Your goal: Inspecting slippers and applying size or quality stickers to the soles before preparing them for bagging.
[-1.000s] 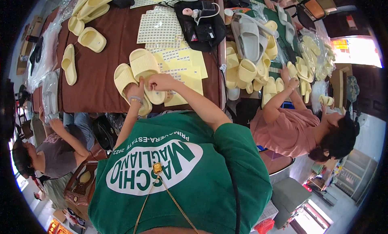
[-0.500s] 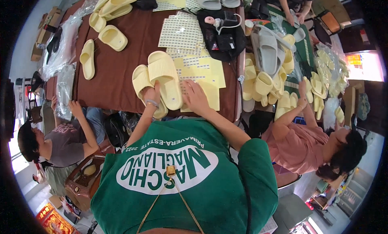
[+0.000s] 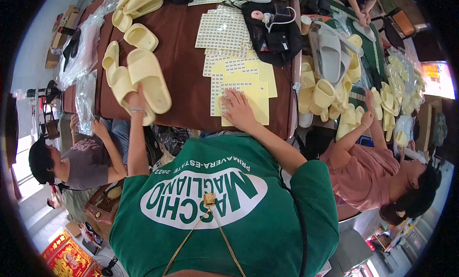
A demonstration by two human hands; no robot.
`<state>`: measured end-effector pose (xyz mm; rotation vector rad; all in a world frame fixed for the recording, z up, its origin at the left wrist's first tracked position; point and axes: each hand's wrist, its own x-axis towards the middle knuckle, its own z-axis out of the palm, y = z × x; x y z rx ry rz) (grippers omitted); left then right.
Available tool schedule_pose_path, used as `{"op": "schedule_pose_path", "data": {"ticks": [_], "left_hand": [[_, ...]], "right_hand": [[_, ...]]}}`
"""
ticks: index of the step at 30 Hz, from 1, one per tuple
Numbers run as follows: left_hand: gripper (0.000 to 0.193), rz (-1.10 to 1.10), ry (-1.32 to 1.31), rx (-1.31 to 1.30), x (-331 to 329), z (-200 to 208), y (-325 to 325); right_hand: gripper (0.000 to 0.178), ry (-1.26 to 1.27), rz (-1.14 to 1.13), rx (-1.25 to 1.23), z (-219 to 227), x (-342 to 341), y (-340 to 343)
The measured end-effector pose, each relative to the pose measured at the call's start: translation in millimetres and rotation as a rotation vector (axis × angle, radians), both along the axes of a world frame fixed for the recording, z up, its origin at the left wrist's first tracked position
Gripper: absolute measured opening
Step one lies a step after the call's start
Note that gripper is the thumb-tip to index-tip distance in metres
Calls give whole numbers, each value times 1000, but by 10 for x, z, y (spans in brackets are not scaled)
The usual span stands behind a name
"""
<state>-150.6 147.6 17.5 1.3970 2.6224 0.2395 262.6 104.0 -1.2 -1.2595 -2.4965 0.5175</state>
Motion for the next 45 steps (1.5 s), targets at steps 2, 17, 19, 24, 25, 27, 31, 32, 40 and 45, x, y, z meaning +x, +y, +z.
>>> {"op": "schedule_pose_path", "data": {"ticks": [2,17,19,24,25,27,31,32,40,45], "left_hand": [[69,-42,313,76,-387,-126,59],[57,-898,-568,125,2503,-199,-583],[55,-979,-481,103,2490,-290,-546],[52,-1044,-289,174,2435,-415,-669],[51,-1043,-269,211,2432,-425,-689],[50,-1076,-263,260,2502,-421,-630],[49,-1091,-243,260,2443,-476,-649],[49,-1096,-228,248,2437,-474,-656],[47,-1093,-262,252,2453,-441,-650],[47,-1078,-249,276,2445,-447,-663]], "right_hand": [[57,22,10,16,-2,-5,-4],[31,321,-84,20,-76,112,139],[25,465,-292,42,34,324,140],[22,893,-1052,-117,-68,1127,221],[23,950,-1153,-18,-237,1374,252],[41,1487,-1348,-212,-877,2254,133],[70,1928,-1601,-809,-1044,2728,217],[81,1974,-1609,-878,-1051,2719,256],[70,2186,-1329,-679,-1251,2643,682],[66,1888,-1333,-564,-1179,2562,956]]}}
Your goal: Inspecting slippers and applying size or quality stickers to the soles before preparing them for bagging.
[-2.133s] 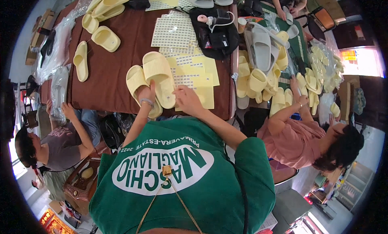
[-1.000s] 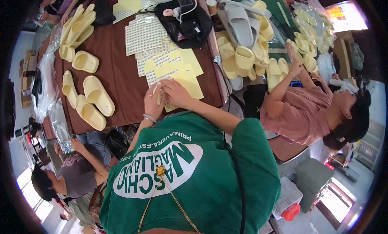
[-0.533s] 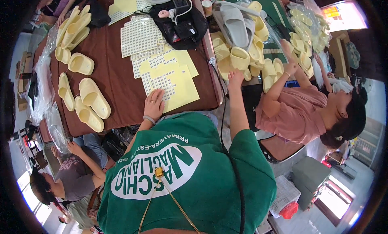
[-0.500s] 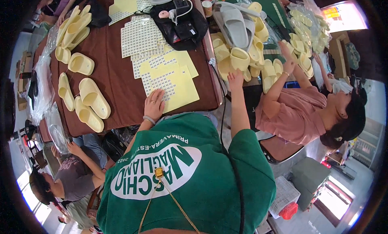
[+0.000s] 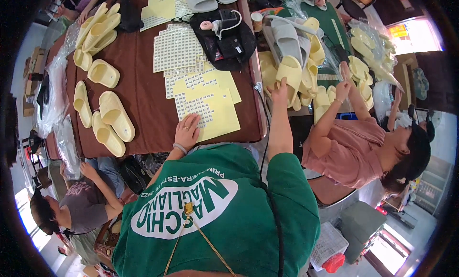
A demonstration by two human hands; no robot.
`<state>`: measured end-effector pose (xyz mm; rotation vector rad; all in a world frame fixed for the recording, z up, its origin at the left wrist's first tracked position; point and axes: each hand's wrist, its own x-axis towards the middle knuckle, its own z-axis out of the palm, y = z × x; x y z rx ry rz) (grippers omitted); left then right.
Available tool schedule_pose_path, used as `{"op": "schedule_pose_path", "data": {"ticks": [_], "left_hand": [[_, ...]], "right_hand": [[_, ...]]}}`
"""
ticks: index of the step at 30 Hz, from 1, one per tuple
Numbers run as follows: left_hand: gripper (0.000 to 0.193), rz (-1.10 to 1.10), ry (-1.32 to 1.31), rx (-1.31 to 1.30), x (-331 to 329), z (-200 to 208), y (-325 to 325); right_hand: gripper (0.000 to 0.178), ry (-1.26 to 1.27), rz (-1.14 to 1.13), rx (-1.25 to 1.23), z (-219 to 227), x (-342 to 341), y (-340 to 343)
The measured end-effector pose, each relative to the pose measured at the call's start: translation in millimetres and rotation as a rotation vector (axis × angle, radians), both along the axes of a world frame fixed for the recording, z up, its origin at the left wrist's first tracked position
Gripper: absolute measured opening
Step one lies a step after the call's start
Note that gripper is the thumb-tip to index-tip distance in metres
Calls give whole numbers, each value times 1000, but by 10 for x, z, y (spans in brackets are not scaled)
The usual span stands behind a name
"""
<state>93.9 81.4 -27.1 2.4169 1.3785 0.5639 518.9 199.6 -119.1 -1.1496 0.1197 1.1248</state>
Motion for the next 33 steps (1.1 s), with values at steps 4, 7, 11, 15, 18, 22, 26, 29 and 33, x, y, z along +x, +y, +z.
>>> {"op": "schedule_pose_path", "data": {"ticks": [4,7,11,15,18,22,26,29,33], "left_hand": [[49,-9,-23,-11,-3,-15,9],[48,-13,-23,-13,-9,-23,5],[47,-9,-13,-29,-24,-29,0],[47,-16,-11,-42,-21,-12,35],[49,2,-24,-41,-52,-65,-24],[57,86,-189,-97,-58,-56,-46],[68,157,-260,131,-98,106,-38],[76,150,-412,-153,-106,463,35],[79,131,-640,-413,-87,612,-94]], "right_hand": [[74,-85,29,-269,45,34,139],[74,-22,29,-381,11,27,181],[73,-66,99,-367,3,4,122],[68,-115,-1,-371,42,229,-22],[64,-160,16,-157,510,199,-277],[64,-191,54,6,1480,-112,-610],[55,-350,159,163,2303,-981,-894],[42,-261,407,235,2593,-1735,-1045],[36,144,758,173,2323,-2466,-1106]]}}
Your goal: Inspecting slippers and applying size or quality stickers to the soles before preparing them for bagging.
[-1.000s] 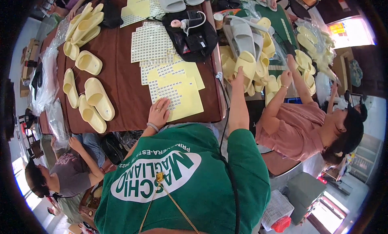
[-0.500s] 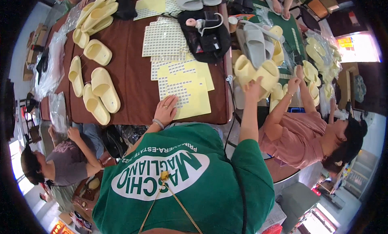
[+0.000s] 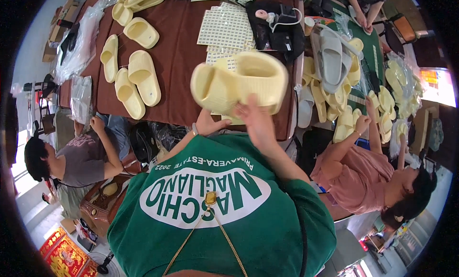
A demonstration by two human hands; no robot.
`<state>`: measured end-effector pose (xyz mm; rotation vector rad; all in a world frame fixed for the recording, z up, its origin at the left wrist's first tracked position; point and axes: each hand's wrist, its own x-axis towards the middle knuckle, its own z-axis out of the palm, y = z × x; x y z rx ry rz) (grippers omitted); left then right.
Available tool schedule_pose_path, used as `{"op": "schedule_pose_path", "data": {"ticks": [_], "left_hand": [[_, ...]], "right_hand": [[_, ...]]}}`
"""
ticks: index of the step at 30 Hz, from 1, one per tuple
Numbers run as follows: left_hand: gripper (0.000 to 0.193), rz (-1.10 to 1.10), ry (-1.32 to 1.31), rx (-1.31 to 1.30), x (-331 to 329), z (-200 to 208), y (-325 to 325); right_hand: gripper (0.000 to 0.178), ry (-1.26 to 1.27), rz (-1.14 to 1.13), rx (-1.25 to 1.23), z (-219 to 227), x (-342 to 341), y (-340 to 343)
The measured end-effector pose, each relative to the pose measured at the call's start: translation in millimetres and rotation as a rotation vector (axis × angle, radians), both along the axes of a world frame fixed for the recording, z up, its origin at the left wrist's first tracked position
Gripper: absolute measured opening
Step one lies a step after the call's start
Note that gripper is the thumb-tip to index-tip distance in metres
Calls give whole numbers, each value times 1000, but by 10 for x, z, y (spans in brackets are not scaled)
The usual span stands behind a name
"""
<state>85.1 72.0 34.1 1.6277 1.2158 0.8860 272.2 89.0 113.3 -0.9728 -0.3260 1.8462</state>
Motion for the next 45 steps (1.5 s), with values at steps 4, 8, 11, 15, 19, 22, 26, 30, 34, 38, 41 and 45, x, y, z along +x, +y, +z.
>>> {"op": "schedule_pose_path", "data": {"ticks": [4,8,11,15,19,22,26,30,34,38,41,45], "left_hand": [[67,584,-584,-245,-294,63,-142],[63,764,-673,-143,-830,94,-384],[63,746,-704,-126,-994,43,-410],[69,810,-482,-135,-1083,-278,-361],[64,984,455,235,-1060,-484,-461],[51,881,562,300,-909,-400,-590],[47,607,534,289,-666,-471,-551],[74,684,800,268,-569,-533,-295],[89,598,717,-277,-436,-247,95],[89,784,749,-157,-353,-463,241],[77,877,718,-78,-387,-704,240],[56,882,307,-339,-458,-754,244]], "right_hand": [[46,-184,305,11,29,-394,135],[51,-377,629,79,-74,-628,316],[59,-453,670,91,-148,-904,389],[52,-536,738,244,-528,-1040,519],[36,-758,699,374,-792,-788,378],[24,-905,426,608,-957,-365,246],[21,-1167,417,599,-948,42,179],[22,-1271,481,669,-1014,94,111],[23,-1325,481,662,-1115,38,106],[23,-1177,446,657,-1228,43,108],[24,-1230,482,735,-1248,125,113],[29,-1425,466,893,-1193,210,75]]}}
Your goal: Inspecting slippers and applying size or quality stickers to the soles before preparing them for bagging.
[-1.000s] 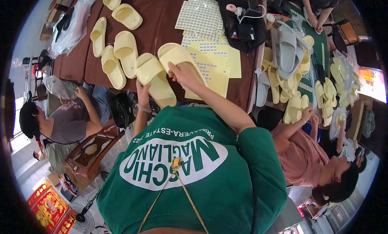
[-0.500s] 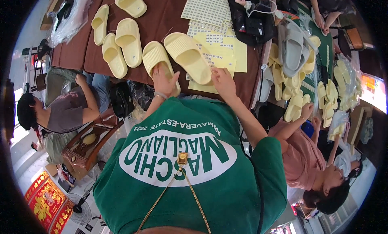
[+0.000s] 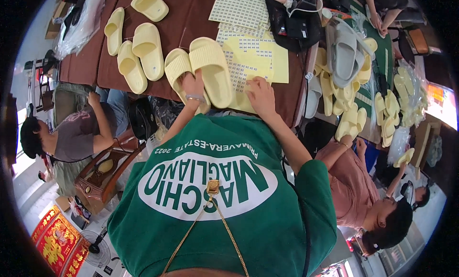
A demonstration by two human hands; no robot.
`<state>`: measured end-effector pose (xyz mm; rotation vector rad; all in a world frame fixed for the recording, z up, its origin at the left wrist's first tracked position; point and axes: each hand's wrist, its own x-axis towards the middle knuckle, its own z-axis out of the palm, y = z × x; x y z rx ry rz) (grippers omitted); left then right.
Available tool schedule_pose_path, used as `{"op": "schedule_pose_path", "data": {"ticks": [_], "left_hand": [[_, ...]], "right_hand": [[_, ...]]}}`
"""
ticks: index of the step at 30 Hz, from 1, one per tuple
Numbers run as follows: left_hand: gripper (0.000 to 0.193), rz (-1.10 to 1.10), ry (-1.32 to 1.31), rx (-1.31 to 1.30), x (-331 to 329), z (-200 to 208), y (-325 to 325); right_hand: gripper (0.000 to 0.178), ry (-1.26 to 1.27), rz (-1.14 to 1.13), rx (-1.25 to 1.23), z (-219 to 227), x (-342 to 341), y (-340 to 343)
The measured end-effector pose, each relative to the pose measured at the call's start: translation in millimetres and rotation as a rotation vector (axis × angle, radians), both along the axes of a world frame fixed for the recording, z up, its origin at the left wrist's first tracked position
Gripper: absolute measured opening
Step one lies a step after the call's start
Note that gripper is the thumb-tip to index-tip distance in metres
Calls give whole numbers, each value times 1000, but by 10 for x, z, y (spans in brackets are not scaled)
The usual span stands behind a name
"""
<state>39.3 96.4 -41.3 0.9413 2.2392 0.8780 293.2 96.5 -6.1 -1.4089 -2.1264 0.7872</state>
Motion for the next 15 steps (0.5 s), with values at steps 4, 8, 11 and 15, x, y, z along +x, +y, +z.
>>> {"op": "schedule_pose_path", "data": {"ticks": [4,8,11,15], "left_hand": [[41,-35,223,234,18,-45,-151],[40,114,58,274,61,5,-114],[44,17,224,108,72,-11,-85],[49,-26,575,81,117,-25,-77]], "right_hand": [[39,-281,94,170,78,13,-47],[43,-317,124,218,48,52,-30],[42,-313,126,214,43,55,-43],[42,-318,142,207,82,56,-48]]}}
